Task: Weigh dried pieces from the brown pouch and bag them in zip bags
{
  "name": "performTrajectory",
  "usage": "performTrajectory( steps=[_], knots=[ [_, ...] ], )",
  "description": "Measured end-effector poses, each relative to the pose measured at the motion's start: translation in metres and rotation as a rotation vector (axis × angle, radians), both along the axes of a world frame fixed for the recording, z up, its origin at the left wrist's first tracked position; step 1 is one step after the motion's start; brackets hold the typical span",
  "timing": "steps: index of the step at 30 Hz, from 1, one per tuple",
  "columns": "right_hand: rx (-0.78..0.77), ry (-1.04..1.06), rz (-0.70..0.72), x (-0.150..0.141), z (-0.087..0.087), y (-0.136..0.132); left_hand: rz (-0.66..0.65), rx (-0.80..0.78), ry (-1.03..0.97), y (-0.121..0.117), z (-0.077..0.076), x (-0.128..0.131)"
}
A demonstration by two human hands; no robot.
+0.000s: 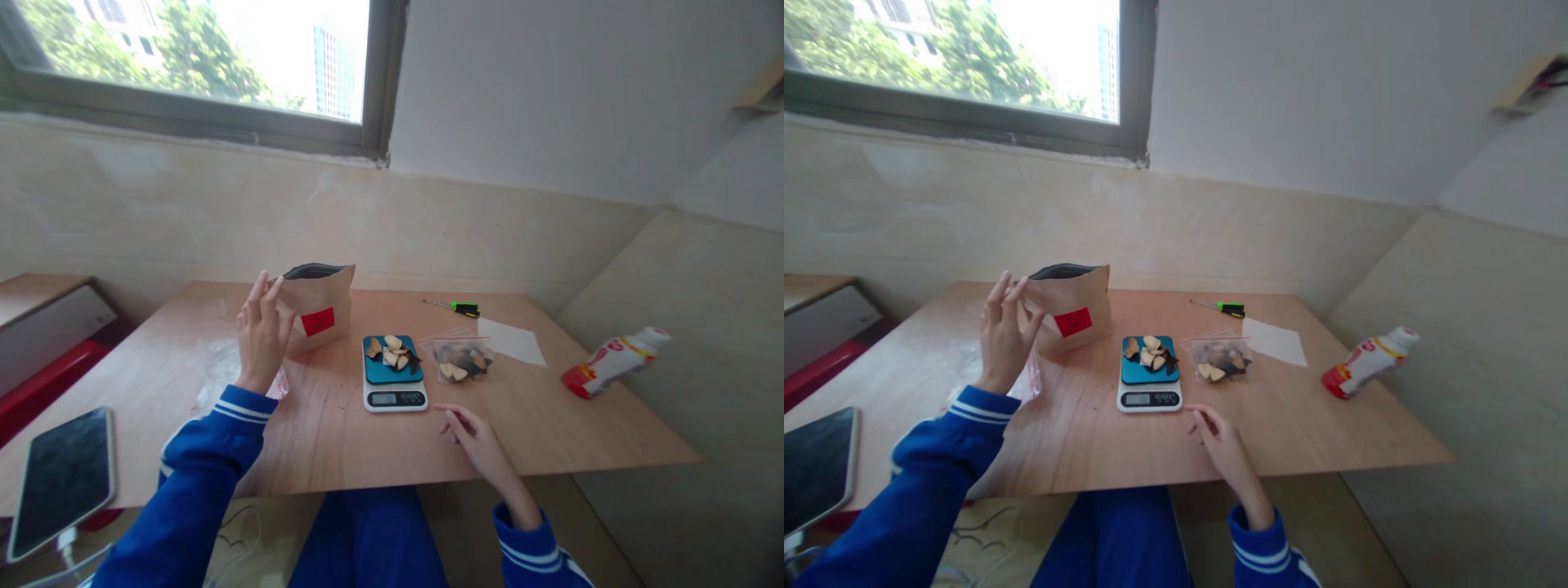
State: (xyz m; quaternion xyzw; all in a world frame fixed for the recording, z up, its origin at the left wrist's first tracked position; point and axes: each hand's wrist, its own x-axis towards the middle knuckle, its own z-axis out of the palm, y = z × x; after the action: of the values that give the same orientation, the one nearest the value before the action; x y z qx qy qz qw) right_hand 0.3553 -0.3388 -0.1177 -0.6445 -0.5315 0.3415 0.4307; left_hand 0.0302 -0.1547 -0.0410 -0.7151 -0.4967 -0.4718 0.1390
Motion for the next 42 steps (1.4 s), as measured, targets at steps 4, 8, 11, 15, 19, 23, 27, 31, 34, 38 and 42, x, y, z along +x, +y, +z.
performTrajectory(
  steps=[4, 8, 11, 15, 19, 23, 27, 31, 34, 38, 42],
  knots=[
    [-0.024, -0.027, -0.026, 0.001, -0.004, -0.010, 0.061, -0.026, -0.063, -0.032, -0.010, -0.009],
    [-0.045, -0.041, -0.045, 0.001, -0.006, -0.021, 0.212, -0.286, 0.035, -0.054, -0.044, -0.022],
    [-0.051, -0.037, -0.048, -0.003, -0.004, -0.026, 0.388, -0.513, 0.199, -0.056, -0.071, -0.025],
    [-0.065, -0.028, -0.043, -0.008, -0.005, -0.030, 0.468, -0.688, 0.352, -0.054, -0.084, -0.020],
    [-0.057, -0.025, -0.042, -0.013, -0.009, -0.031, 0.440, -0.763, 0.404, -0.052, -0.078, -0.019],
    [0.050, -0.050, 0.030, -0.027, 0.015, -0.015, 0.394, -0.794, 0.340, -0.051, -0.076, -0.028],
    [0.411, -0.172, 0.229, -0.060, 0.091, 0.042, 0.382, -0.788, 0.305, -0.056, -0.080, -0.031],
    [0.682, -0.349, 0.441, -0.111, 0.166, 0.132, 0.361, -0.787, 0.298, -0.065, -0.083, -0.027],
    [0.544, -0.680, 0.600, -0.143, 0.189, 0.189, 0.353, -0.775, 0.268, -0.073, -0.084, -0.025],
    [0.332, -0.980, 0.632, -0.161, 0.188, 0.215, 0.337, -0.726, 0.235, -0.081, -0.088, -0.028],
    [0.591, -1.013, 0.539, -0.161, 0.186, 0.212, 0.278, -0.679, 0.220, -0.081, -0.091, -0.032]
  ],
)
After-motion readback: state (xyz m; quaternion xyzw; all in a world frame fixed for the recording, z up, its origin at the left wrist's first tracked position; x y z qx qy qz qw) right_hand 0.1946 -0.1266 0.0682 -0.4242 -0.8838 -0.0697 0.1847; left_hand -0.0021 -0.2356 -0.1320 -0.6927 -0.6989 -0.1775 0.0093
